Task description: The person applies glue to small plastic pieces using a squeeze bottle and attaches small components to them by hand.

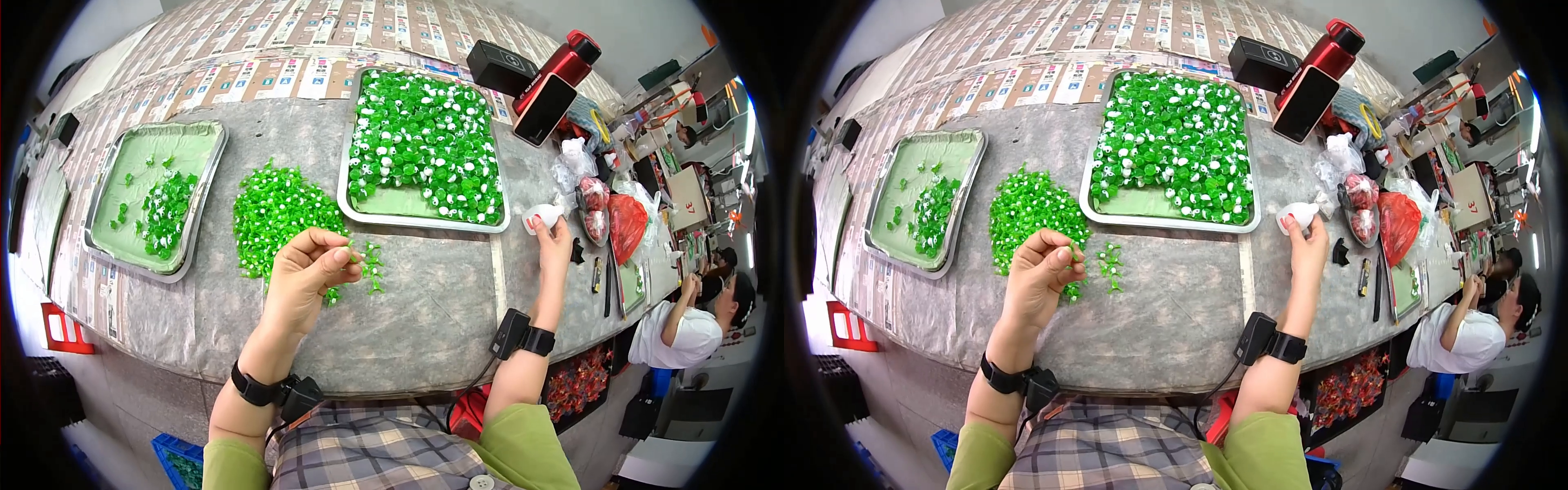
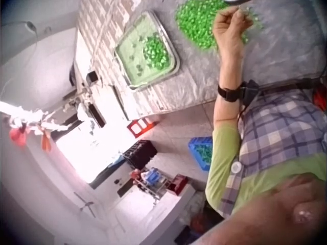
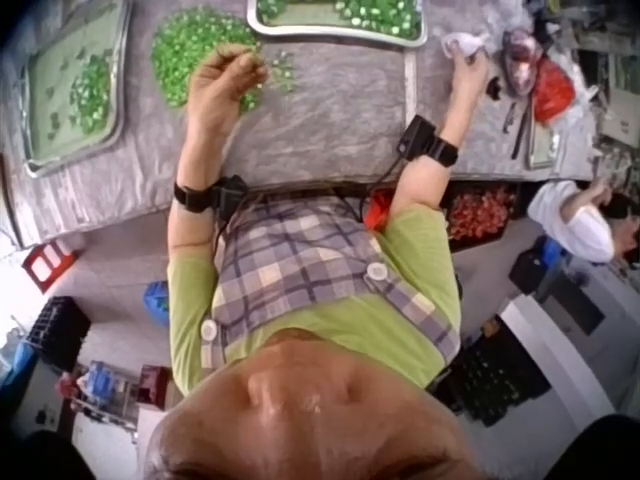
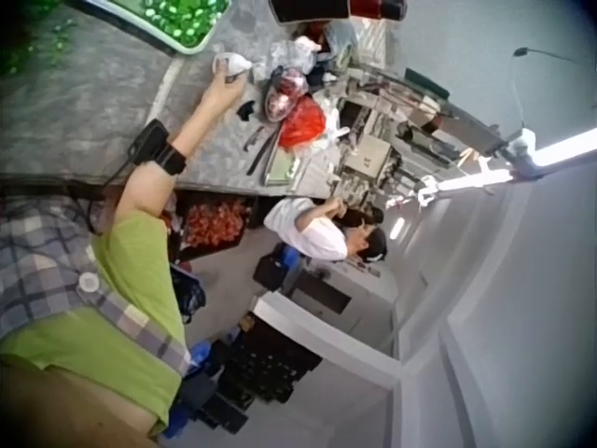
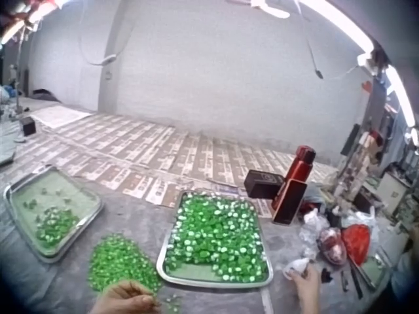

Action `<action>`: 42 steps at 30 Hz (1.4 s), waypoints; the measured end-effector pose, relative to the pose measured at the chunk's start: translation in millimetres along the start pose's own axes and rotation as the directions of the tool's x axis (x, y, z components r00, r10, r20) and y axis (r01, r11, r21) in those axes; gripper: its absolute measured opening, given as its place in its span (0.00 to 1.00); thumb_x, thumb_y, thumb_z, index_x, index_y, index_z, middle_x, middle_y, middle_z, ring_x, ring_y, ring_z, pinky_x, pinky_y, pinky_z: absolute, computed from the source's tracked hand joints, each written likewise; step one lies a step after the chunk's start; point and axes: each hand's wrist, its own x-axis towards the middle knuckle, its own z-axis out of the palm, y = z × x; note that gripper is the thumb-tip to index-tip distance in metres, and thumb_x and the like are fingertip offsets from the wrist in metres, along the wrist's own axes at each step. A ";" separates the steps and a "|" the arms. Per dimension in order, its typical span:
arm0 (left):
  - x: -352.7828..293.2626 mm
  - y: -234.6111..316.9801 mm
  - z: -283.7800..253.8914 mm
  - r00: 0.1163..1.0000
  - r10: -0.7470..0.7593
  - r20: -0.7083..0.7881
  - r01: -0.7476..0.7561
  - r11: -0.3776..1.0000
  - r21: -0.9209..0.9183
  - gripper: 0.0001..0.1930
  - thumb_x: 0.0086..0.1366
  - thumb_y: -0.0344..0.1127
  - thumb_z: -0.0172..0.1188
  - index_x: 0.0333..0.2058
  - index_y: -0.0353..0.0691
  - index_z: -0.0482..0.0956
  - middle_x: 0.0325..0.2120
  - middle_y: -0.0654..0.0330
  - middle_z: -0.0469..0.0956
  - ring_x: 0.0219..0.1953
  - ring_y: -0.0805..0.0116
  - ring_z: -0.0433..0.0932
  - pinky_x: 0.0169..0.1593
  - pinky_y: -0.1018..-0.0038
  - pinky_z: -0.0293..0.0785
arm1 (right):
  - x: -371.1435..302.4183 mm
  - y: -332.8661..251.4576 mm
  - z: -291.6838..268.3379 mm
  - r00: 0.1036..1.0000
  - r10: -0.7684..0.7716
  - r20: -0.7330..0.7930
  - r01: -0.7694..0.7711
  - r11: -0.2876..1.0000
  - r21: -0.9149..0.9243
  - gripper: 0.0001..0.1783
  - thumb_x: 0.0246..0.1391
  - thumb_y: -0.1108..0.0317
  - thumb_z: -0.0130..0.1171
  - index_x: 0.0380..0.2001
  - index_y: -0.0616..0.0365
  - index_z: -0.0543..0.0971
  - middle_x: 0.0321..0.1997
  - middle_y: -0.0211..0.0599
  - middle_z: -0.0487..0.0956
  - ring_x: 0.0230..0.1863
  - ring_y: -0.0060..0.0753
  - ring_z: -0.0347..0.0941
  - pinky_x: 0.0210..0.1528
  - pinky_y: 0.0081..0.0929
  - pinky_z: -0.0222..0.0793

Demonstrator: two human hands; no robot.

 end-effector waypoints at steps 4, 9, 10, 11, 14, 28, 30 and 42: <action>0.6 -2.1 0.4 0.997 -0.067 0.040 0.068 0.997 -0.024 0.06 0.54 0.29 0.55 0.31 0.37 0.71 0.26 0.58 0.75 0.27 0.73 0.75 0.33 0.77 0.74 | -21.1 -52.4 18.0 0.975 -0.140 -0.172 0.191 0.922 0.336 0.17 0.49 0.71 0.51 0.42 0.65 0.64 0.40 0.38 0.70 0.40 0.25 0.67 0.41 0.20 0.63; -1.7 2.5 -0.4 0.987 -0.155 0.048 0.159 0.983 -0.088 0.06 0.54 0.29 0.54 0.32 0.37 0.72 0.26 0.57 0.75 0.27 0.72 0.75 0.32 0.78 0.74 | -65.2 -140.8 50.9 0.965 -0.248 -0.083 0.255 0.823 0.508 0.20 0.47 0.63 0.54 0.41 0.64 0.65 0.38 0.37 0.70 0.38 0.24 0.68 0.39 0.19 0.64; -0.8 1.6 0.5 0.987 -0.156 0.046 0.159 0.983 -0.087 0.06 0.54 0.29 0.54 0.32 0.37 0.72 0.26 0.57 0.75 0.27 0.72 0.75 0.32 0.78 0.74 | -71.7 -147.0 52.9 0.947 -0.316 -0.049 0.294 0.798 0.526 0.22 0.45 0.60 0.57 0.39 0.64 0.66 0.36 0.35 0.70 0.36 0.22 0.67 0.38 0.17 0.63; 0.2 -0.2 1.0 0.987 -0.151 0.051 0.156 0.982 -0.109 0.06 0.53 0.30 0.55 0.31 0.38 0.71 0.25 0.58 0.74 0.25 0.72 0.74 0.30 0.79 0.74 | -76.2 -150.1 56.2 0.924 -0.383 -0.016 0.329 0.771 0.545 0.24 0.42 0.57 0.59 0.37 0.64 0.67 0.34 0.32 0.70 0.33 0.20 0.67 0.36 0.16 0.62; 1.1 -3.3 -2.0 0.987 -0.151 0.049 0.156 0.979 -0.128 0.06 0.52 0.30 0.56 0.30 0.39 0.70 0.23 0.59 0.74 0.23 0.72 0.73 0.28 0.80 0.73 | -91.6 -159.6 73.8 0.900 -0.418 -0.123 0.417 0.745 0.521 0.28 0.31 0.53 0.66 0.30 0.62 0.68 0.27 0.26 0.67 0.28 0.15 0.63 0.30 0.12 0.57; 1.5 -4.7 -2.6 0.981 -0.174 0.083 0.185 0.969 -0.162 0.06 0.52 0.30 0.57 0.28 0.38 0.69 0.21 0.61 0.73 0.23 0.74 0.73 0.28 0.80 0.73 | -112.7 -160.0 92.3 0.799 -0.601 -0.026 0.563 0.732 0.384 0.25 0.27 0.56 0.69 0.26 0.60 0.70 0.23 0.31 0.70 0.24 0.24 0.65 0.25 0.18 0.60; 1.4 -5.0 -3.3 0.980 -0.179 0.084 0.191 0.968 -0.161 0.06 0.52 0.30 0.56 0.28 0.38 0.69 0.21 0.61 0.73 0.22 0.74 0.73 0.28 0.80 0.73 | -112.1 -159.9 93.0 0.786 -0.619 -0.020 0.579 0.723 0.377 0.25 0.27 0.57 0.69 0.26 0.60 0.70 0.23 0.31 0.70 0.23 0.24 0.66 0.25 0.18 0.60; 1.5 -5.3 -4.0 0.978 -0.188 0.087 0.199 0.969 -0.148 0.07 0.53 0.33 0.56 0.28 0.38 0.70 0.19 0.61 0.72 0.21 0.74 0.72 0.27 0.80 0.71 | -110.3 -154.4 92.6 0.801 -0.597 -0.045 0.568 0.734 0.373 0.24 0.29 0.56 0.68 0.26 0.60 0.70 0.24 0.32 0.69 0.23 0.24 0.65 0.25 0.18 0.60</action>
